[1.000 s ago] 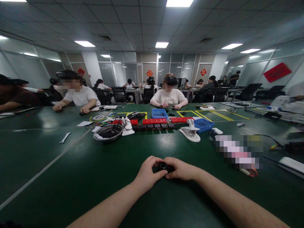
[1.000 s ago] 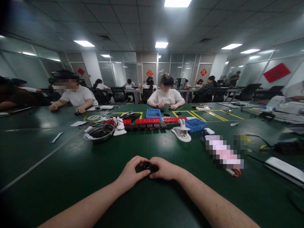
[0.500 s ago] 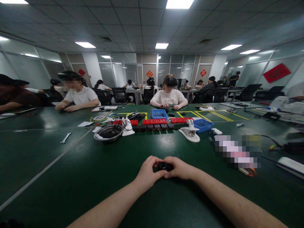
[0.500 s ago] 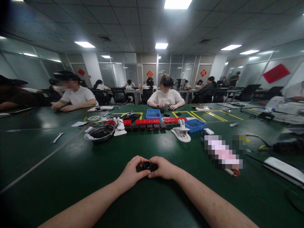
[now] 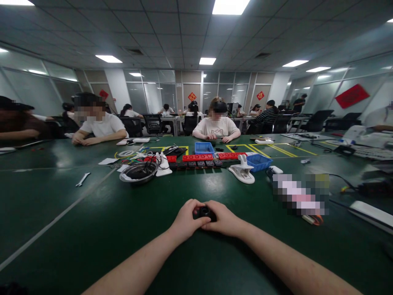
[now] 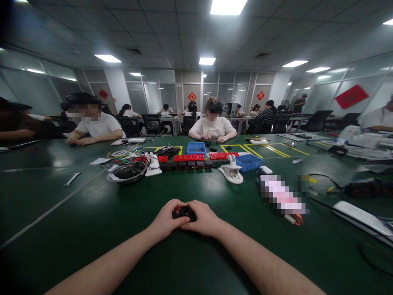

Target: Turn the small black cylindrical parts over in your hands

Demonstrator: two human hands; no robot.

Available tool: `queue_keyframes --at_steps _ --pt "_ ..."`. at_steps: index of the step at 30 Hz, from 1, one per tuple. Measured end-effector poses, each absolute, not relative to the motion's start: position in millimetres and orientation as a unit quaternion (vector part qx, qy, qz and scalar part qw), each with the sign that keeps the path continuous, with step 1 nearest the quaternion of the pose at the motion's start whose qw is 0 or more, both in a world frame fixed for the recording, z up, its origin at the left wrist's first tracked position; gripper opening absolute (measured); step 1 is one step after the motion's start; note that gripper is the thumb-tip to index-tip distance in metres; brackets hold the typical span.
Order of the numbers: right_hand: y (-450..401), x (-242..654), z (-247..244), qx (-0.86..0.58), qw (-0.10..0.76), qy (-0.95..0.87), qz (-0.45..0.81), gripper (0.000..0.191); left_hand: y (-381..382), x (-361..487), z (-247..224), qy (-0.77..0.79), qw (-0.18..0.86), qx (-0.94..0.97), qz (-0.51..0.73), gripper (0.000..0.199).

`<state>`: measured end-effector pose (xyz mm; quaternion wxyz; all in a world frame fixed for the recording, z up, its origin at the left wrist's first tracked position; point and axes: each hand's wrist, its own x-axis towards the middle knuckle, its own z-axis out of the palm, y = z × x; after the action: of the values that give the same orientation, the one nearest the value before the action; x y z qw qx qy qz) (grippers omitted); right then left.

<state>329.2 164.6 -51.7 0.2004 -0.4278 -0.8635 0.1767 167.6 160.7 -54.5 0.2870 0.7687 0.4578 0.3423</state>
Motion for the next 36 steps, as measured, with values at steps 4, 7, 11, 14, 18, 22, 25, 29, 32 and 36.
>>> queue_keyframes --at_steps 4,7,11,14,18,22,25,29,32,36 --pt "174 343 -47 -0.339 0.177 -0.877 0.292 0.027 161 165 -52 0.442 0.331 0.771 0.317 0.026" --pt "178 346 -46 -0.316 0.164 -0.87 0.341 0.021 160 165 -51 0.442 0.346 0.767 0.31 0.029" --pt "180 345 -48 -0.312 0.167 -0.87 0.343 0.015 161 164 -52 0.435 0.349 0.767 0.317 0.029" --pt "181 345 -48 -0.314 0.162 -0.87 0.344 0.014 162 164 -54 0.429 0.352 0.766 0.323 0.029" --pt "181 344 -46 -0.321 0.145 -0.872 0.339 0.016 163 165 -55 0.431 0.354 0.763 0.327 0.03" --pt "181 343 -48 -0.346 0.147 -0.865 0.333 0.02 162 166 -56 0.437 0.352 0.761 0.326 0.031" --pt "180 341 -54 -0.381 0.159 -0.851 0.326 0.027 159 167 -57 0.447 0.338 0.761 0.327 0.03" --pt "178 337 -62 -0.446 0.171 -0.834 0.277 0.033 155 171 -58 0.483 0.306 0.75 0.332 0.027" --pt "175 331 -64 -0.477 0.168 -0.834 0.222 0.035 153 174 -60 0.507 0.282 0.739 0.344 0.027" --pt "166 318 -61 -0.546 0.16 -0.815 0.109 0.027 152 177 -61 0.539 0.252 0.719 0.36 0.027"
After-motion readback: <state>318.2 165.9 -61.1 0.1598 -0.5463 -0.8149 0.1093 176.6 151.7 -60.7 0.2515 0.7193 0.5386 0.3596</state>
